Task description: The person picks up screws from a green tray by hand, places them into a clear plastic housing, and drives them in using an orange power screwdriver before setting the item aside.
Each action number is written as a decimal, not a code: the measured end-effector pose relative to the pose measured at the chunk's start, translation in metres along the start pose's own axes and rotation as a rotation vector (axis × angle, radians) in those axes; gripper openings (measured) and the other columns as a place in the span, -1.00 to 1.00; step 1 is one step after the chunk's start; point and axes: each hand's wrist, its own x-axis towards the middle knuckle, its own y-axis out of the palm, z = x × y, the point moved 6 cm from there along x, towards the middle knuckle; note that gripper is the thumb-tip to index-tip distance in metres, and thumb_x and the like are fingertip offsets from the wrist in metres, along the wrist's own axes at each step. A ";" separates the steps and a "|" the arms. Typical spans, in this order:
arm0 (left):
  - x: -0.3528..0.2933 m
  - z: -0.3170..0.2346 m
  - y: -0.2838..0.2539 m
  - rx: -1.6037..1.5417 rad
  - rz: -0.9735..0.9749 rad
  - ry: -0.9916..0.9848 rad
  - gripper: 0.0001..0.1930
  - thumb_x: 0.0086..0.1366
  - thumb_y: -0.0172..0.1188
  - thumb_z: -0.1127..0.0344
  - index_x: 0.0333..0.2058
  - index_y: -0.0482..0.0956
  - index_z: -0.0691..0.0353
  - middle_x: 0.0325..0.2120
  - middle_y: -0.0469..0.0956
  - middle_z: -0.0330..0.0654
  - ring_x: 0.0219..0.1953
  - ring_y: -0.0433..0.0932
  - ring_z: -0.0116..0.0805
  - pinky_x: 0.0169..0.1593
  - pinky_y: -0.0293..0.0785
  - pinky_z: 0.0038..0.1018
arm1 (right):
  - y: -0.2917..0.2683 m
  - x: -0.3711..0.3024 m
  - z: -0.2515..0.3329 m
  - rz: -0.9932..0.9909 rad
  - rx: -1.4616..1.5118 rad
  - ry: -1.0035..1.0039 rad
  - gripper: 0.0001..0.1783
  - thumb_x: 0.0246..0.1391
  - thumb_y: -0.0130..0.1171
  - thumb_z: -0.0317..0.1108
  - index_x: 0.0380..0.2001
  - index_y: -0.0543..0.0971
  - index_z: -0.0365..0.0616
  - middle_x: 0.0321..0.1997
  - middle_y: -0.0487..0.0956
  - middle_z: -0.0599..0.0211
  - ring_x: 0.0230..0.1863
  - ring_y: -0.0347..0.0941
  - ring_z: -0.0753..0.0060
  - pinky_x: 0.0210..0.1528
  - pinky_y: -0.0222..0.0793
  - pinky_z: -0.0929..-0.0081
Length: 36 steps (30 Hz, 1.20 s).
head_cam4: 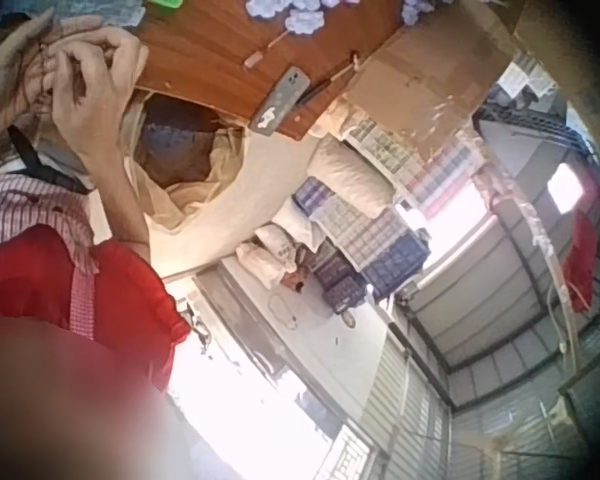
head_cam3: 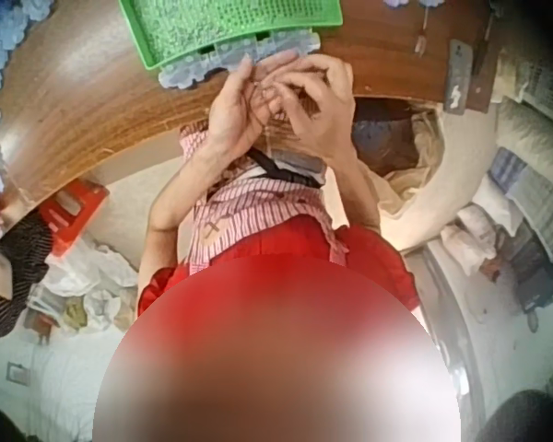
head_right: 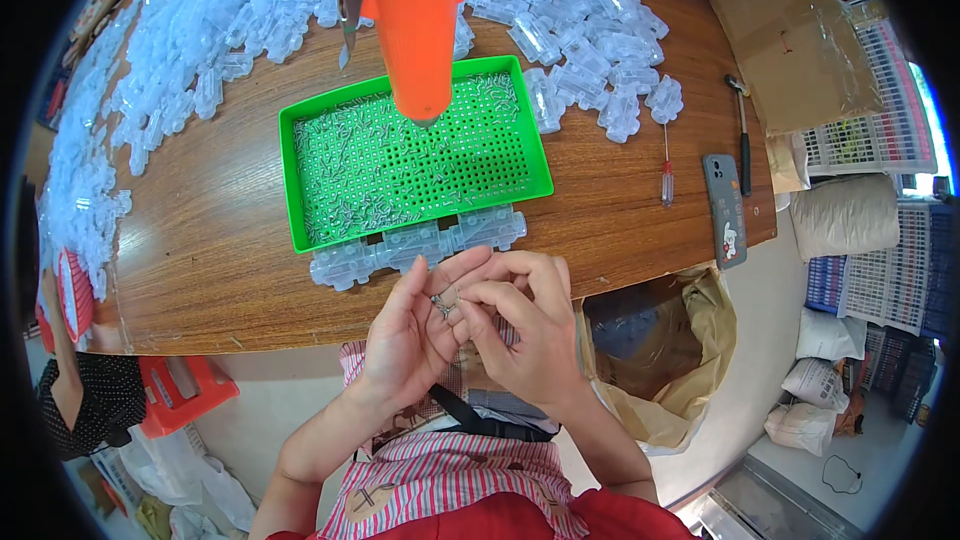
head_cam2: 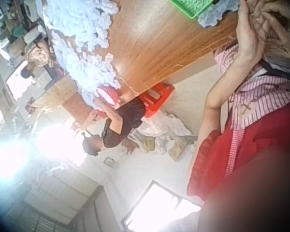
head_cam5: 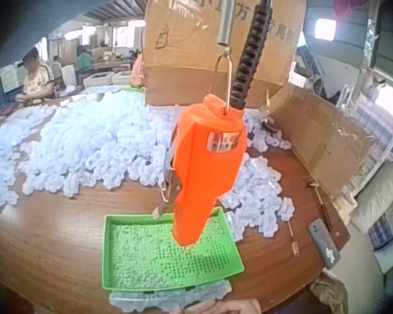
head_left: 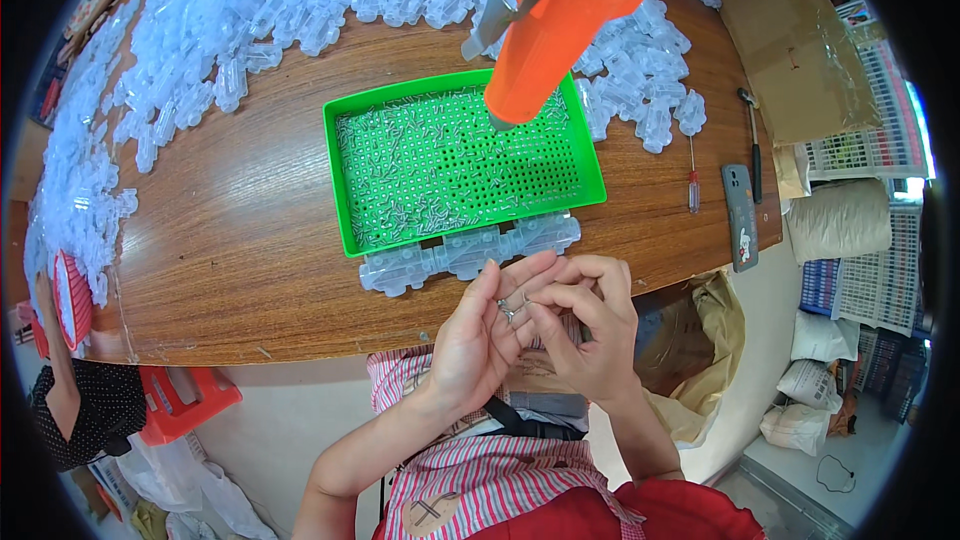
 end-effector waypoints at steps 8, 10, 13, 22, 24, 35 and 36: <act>0.000 0.010 -0.013 0.092 -0.098 -0.053 -0.68 0.46 -0.11 0.20 -0.04 0.42 0.34 -0.16 0.54 -0.16 -0.13 0.55 -0.47 -0.01 0.51 -0.54 | -0.004 -0.004 -0.013 -0.040 0.033 0.077 -0.82 -0.20 0.32 -0.44 -0.40 0.64 -0.04 -0.16 0.39 0.22 -0.28 0.24 0.32 -0.26 0.21 0.46; 0.001 0.010 -0.015 0.117 -0.054 -0.054 -0.77 0.44 -0.03 0.23 -0.18 0.45 0.29 -0.22 0.54 -0.18 -0.19 0.57 -0.49 -0.09 0.54 -0.58 | -0.003 -0.002 -0.014 -0.039 0.037 0.077 -0.82 -0.21 0.33 -0.44 -0.42 0.64 -0.04 -0.16 0.38 0.22 -0.28 0.23 0.33 -0.28 0.21 0.47; 0.001 0.008 -0.017 0.155 -0.068 -0.063 -0.78 0.43 -0.01 0.20 -0.26 0.45 0.26 -0.29 0.56 -0.20 -0.28 0.58 -0.49 -0.12 0.55 -0.56 | -0.003 -0.002 -0.016 -0.029 0.027 0.057 -0.82 -0.21 0.33 -0.44 -0.41 0.63 -0.05 -0.17 0.38 0.23 -0.30 0.24 0.34 -0.29 0.22 0.47; 0.001 0.006 -0.021 0.385 -0.091 0.042 -0.74 0.43 -0.01 0.15 -0.30 0.46 0.24 -0.42 0.56 -0.27 -0.42 0.52 -0.58 -0.30 0.46 -0.64 | -0.002 0.003 -0.016 0.036 0.119 0.061 -0.84 -0.22 0.32 -0.46 -0.47 0.57 -0.09 -0.17 0.38 0.21 -0.28 0.30 0.33 -0.26 0.27 0.47; 0.002 0.007 -0.020 0.350 -0.076 0.025 -0.72 0.43 -0.02 0.14 -0.31 0.46 0.24 -0.44 0.55 -0.29 -0.45 0.50 -0.60 -0.33 0.44 -0.65 | 0.002 0.004 -0.015 0.020 0.123 0.052 -0.84 -0.22 0.31 -0.46 -0.48 0.56 -0.09 -0.17 0.38 0.20 -0.28 0.31 0.32 -0.26 0.27 0.46; -0.001 -0.005 -0.025 0.605 -0.219 0.110 -0.68 0.44 -0.06 0.07 -0.37 0.40 0.19 -0.53 0.43 -0.36 -0.50 0.39 -0.66 -0.43 0.33 -0.68 | 0.009 0.012 -0.021 0.045 0.306 0.156 -0.86 -0.22 0.27 -0.52 -0.49 0.55 -0.15 -0.22 0.39 0.21 -0.25 0.32 0.28 -0.24 0.30 0.43; -0.002 -0.003 -0.024 0.530 -0.236 0.063 -0.68 0.44 -0.06 0.05 -0.37 0.40 0.16 -0.55 0.41 -0.38 -0.52 0.37 -0.65 -0.45 0.31 -0.69 | 0.008 0.012 -0.025 0.001 0.306 0.180 -0.86 -0.21 0.28 -0.53 -0.48 0.55 -0.16 -0.22 0.39 0.22 -0.25 0.31 0.28 -0.24 0.29 0.43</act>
